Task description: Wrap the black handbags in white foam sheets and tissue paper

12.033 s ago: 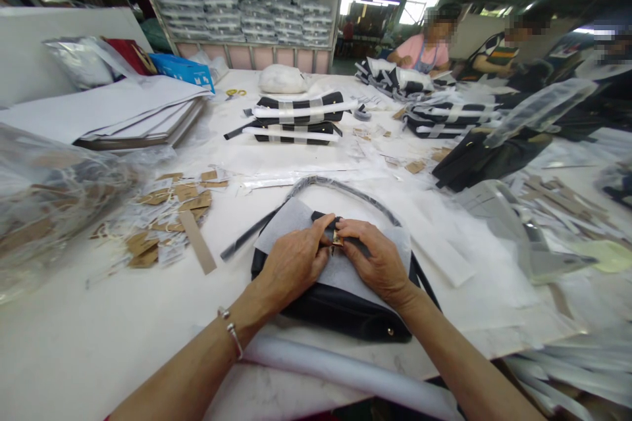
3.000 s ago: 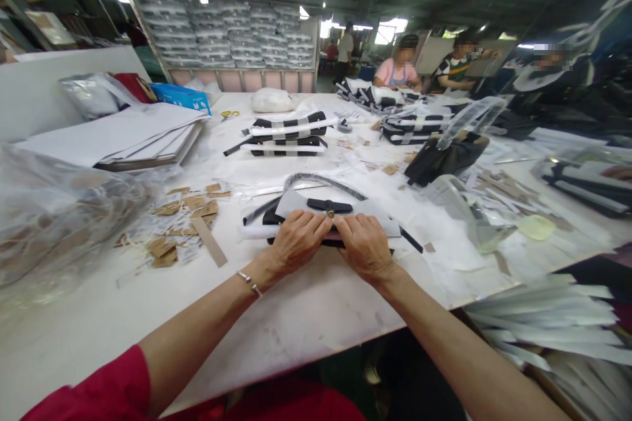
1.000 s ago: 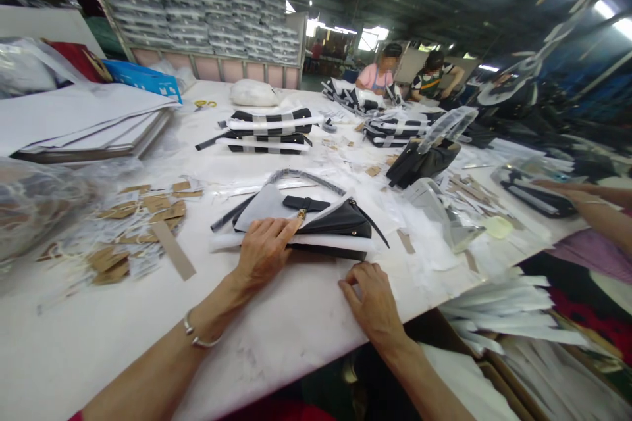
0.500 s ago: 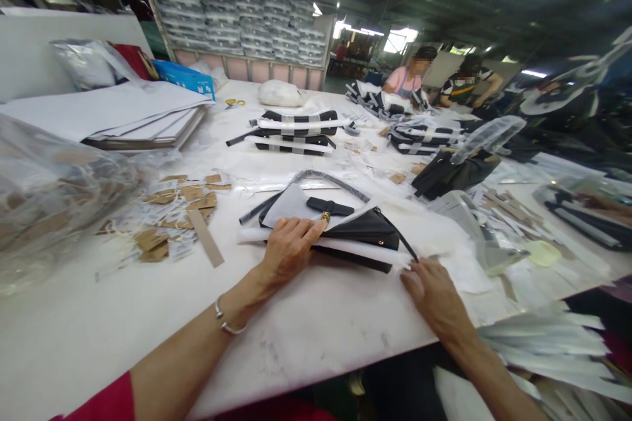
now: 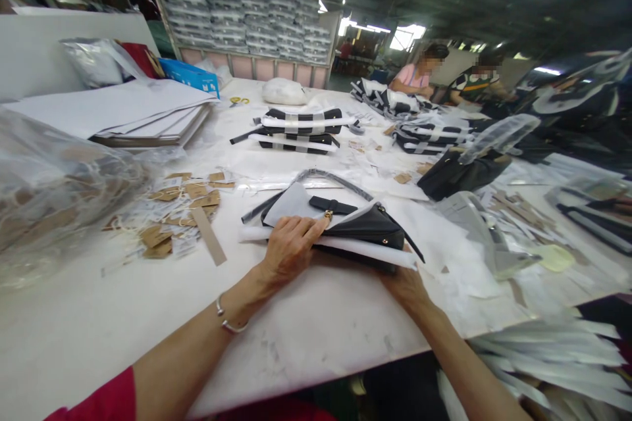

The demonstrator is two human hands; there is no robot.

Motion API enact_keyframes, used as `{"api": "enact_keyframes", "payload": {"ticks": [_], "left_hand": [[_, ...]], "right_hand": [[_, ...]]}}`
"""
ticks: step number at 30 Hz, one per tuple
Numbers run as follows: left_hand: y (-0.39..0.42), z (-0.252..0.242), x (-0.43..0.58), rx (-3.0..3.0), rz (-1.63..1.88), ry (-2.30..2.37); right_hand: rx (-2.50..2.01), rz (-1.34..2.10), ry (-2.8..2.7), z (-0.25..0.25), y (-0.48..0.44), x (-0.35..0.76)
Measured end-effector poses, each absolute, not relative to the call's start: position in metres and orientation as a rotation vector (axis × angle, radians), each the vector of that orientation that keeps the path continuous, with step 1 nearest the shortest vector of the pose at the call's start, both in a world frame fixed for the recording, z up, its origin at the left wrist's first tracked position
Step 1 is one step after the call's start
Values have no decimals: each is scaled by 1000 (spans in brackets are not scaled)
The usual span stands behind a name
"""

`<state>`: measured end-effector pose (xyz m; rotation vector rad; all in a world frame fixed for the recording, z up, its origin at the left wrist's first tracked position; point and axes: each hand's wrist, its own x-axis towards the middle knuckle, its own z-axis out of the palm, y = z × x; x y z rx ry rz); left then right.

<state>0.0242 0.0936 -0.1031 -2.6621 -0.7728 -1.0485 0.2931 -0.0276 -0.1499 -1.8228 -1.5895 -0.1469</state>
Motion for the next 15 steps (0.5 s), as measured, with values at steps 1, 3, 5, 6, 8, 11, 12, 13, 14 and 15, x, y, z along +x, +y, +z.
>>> {"api": "enact_keyframes", "payload": {"ticks": [1, 3, 5, 6, 8, 11, 12, 13, 14, 15], "left_hand": [[94, -104, 24, -2667, -1050, -774], [94, -105, 24, -2675, -1056, -778], [95, -106, 23, -2677, -1067, -785], [95, -106, 23, -2675, -1077, -789], [96, -105, 22, -2662, -1104, -794], [95, -101, 22, -2655, -1134, -799], [95, -101, 22, -2657, -1138, -802], [95, -100, 22, -2659, -1138, -805], [95, -100, 23, -2663, -1134, -807], [95, -101, 23, -2669, -1126, -806]], "right_hand": [[-1804, -107, -1559, -152, -23, 294], [-1774, -72, -1502, -157, -18, 295], [-1763, -54, -1449, -162, -16, 294], [-1772, -46, -1425, -164, -16, 293], [-1828, -32, -1395, -165, -17, 289], [-1962, -39, -1449, -161, -19, 276], [-2001, -49, -1514, -159, -21, 269], [-2031, -53, -1604, -156, -23, 261], [-2047, -52, -1712, -153, -27, 251], [-2045, -52, -1822, -150, -31, 241]]}}
